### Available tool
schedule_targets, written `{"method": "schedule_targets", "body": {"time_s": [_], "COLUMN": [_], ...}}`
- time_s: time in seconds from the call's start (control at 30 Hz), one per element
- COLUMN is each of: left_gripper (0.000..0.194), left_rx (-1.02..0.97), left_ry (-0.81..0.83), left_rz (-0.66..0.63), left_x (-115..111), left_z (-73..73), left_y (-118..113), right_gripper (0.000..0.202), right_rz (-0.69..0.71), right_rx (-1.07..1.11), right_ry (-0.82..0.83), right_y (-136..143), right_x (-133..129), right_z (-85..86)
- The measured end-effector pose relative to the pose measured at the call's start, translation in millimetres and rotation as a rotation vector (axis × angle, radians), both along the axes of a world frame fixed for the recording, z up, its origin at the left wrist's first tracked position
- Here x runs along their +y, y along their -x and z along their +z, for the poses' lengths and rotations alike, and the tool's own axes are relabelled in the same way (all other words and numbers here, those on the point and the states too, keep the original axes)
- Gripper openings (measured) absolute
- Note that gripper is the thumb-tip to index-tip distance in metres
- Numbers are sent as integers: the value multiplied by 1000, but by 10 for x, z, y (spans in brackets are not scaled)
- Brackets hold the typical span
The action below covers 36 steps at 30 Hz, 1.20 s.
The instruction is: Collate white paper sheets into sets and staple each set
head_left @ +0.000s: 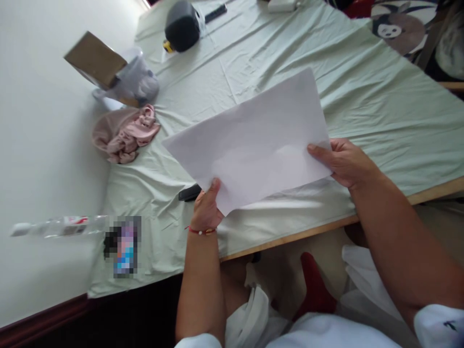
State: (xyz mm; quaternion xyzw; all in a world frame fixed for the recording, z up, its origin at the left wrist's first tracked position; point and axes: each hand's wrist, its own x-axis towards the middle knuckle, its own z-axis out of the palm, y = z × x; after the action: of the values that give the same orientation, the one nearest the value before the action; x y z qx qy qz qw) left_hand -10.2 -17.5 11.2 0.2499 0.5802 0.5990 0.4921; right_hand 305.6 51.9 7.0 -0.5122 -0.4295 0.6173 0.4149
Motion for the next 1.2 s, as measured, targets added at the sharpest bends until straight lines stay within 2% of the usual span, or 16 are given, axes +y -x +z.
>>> {"method": "schedule_targets", "body": {"time_s": [0.2,0.47,0.57,0.67,0.77,0.93,1.1,1.2], "left_gripper": [57,47,42,39,38,35,36,26], "left_rx": [47,45,32,44,45,21,-28,-74], "left_ry": [23,36,20,37,60,148,165,231], "left_rz": [-23,24,62,88,66,29,3,12], "left_x": [-45,-17,-3,11,28,59,83,106], "left_z": [-12,-38,-32,-24,-28,-48,-46,-43], "left_y": [2,38,48,36,16,24,77,76], "right_gripper": [32,34,34,37,29,19,21,24], "right_rz": [-112,-112,-79,23,102,86,119,100], "right_rx": [-51,-55,-35,15,41,33,66,32], "right_ry": [-90,-72,-55,5,68,55,89,83], "right_y": [-46,-32,-36,-52,-63,-68,-41,-2], "right_x": [45,26,13,-7,-23,-18,-35,-40], "right_z": [-42,10,39,39,12,-26,11,25]}}
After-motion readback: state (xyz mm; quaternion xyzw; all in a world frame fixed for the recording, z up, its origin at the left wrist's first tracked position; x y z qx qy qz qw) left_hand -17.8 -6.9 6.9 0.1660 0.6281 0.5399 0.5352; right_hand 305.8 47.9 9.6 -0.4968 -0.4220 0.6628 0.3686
